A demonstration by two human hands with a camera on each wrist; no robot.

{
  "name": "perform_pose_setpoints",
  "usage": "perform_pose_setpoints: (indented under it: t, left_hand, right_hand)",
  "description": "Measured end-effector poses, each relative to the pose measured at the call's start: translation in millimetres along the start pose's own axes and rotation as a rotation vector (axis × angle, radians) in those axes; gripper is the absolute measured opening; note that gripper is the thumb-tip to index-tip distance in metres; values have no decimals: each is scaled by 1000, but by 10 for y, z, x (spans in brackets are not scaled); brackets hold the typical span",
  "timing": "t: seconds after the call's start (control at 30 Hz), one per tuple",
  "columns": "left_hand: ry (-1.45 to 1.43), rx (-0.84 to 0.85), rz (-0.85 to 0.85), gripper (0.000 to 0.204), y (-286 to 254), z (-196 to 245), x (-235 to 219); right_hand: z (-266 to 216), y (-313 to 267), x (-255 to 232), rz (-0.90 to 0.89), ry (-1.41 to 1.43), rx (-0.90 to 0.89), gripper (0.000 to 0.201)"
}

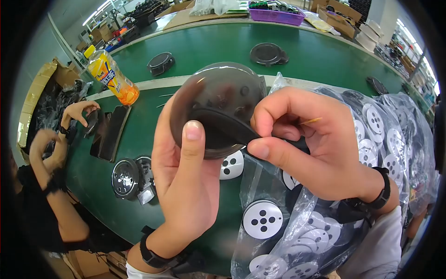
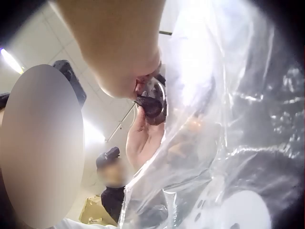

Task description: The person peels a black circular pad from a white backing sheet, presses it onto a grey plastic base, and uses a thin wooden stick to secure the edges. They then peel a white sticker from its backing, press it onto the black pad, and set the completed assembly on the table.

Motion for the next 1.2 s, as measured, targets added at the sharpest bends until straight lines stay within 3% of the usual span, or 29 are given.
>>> perform_pose_setpoints:
  t: [0.07, 0.13, 0.33, 0.37, 0.43, 0.57, 0.7, 0.97, 1.2]
  left_hand:
    - [-8, -8, 15, 42, -6, -6, 14]
    - [-31, -54, 40, 42, -21, -30, 16]
    - [-191, -264, 22, 43, -9, -30, 50]
    - [-193, -265, 22, 43, 4, -12, 46]
    - [-306, -373, -13, 44, 5, -17, 72]
    - [-296, -447, 23, 46, -7, -33, 62]
    - [-306, -455, 38, 46, -12, -16, 71]
    - [-183, -341, -8, 44, 23, 21, 80]
    - [-77, -214, -22, 43, 17, -11, 15]
  right_hand:
    - [17, 15, -3, -11, 13, 10, 14]
    - [-83, 14, 22, -85, -276, -360, 14]
    - [-32, 80, -78, -22, -337, -479, 14]
    - [-24, 96, -92, -23, -338, -479, 14]
    - [57, 133, -146, 0, -230, -287, 13]
    - [129, 124, -129, -66, -106, -217, 12]
    - [142, 124, -137, -92, -84, -222, 12]
    - [150, 119, -135, -63, 33, -53, 13]
    - [69, 107, -130, -55, -120, -204, 12]
Point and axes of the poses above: each hand's wrist, its own y-axis towards the middle knuckle, its own x-axis out of the palm, z = x × y, the point moved 4 cm from there along y, towards the middle knuckle, and after that the axes turned 7 degrees about z, right-handed, at the moved point
